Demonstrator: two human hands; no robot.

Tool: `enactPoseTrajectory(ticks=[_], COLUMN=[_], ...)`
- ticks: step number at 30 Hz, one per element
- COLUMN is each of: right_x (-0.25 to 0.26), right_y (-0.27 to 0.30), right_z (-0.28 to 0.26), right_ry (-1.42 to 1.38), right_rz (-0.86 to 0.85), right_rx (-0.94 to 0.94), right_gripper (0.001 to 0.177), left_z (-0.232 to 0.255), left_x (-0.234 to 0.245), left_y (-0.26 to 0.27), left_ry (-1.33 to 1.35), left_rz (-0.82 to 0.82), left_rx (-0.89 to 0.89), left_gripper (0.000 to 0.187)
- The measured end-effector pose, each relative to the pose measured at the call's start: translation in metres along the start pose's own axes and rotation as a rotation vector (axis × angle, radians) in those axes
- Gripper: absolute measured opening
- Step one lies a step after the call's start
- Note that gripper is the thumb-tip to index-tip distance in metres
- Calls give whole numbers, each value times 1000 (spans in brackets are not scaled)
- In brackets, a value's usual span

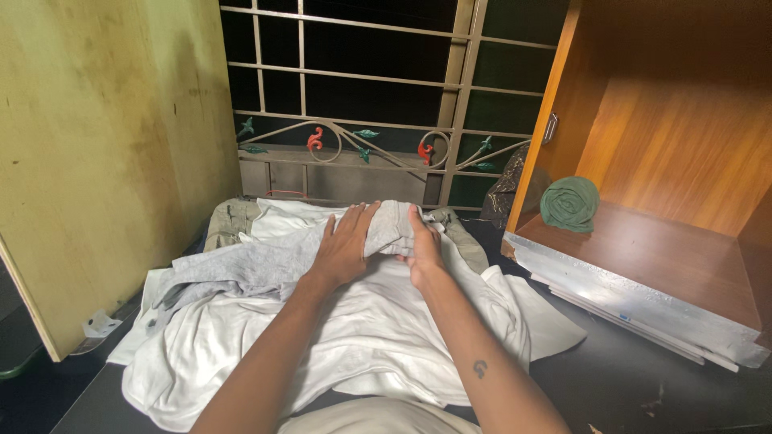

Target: The person rolls a green cloth and places it in a cabinet, then folds a pair of grey shorts and a white t-shirt by hand on a workspace.

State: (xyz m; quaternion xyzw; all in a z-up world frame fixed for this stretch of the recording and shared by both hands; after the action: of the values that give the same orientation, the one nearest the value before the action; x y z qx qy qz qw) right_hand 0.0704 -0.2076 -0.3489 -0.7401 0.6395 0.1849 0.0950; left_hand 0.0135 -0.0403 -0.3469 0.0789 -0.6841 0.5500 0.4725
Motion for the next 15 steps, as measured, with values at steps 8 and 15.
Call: enactPoseTrajectory(ticks=[8, 15], right_x=[-7, -8], right_y=[-6, -18], right_z=[15, 34], right_ry=[34, -36], right_rz=[-155, -116], right_rx=[5, -106], right_gripper=[56, 65], left_z=[2, -2], left_x=[5, 1], left_y=[1, 7], left_ry=[177, 342], left_rz=[-66, 15], left_rx=[170, 105], left_gripper=[110, 111])
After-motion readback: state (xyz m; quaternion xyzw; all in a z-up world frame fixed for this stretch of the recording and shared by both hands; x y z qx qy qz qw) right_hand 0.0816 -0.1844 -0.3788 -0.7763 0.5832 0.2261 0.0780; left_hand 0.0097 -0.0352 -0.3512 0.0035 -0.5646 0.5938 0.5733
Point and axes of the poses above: each hand's wrist, its own y-axis away from the middle knuckle, its own x-axis out of the back of the hand, z = x × y, the point moved 2 cm from there along -y, towards the middle knuckle, and after that the axes turned 13 degrees about -x, right-handed, at the moved point
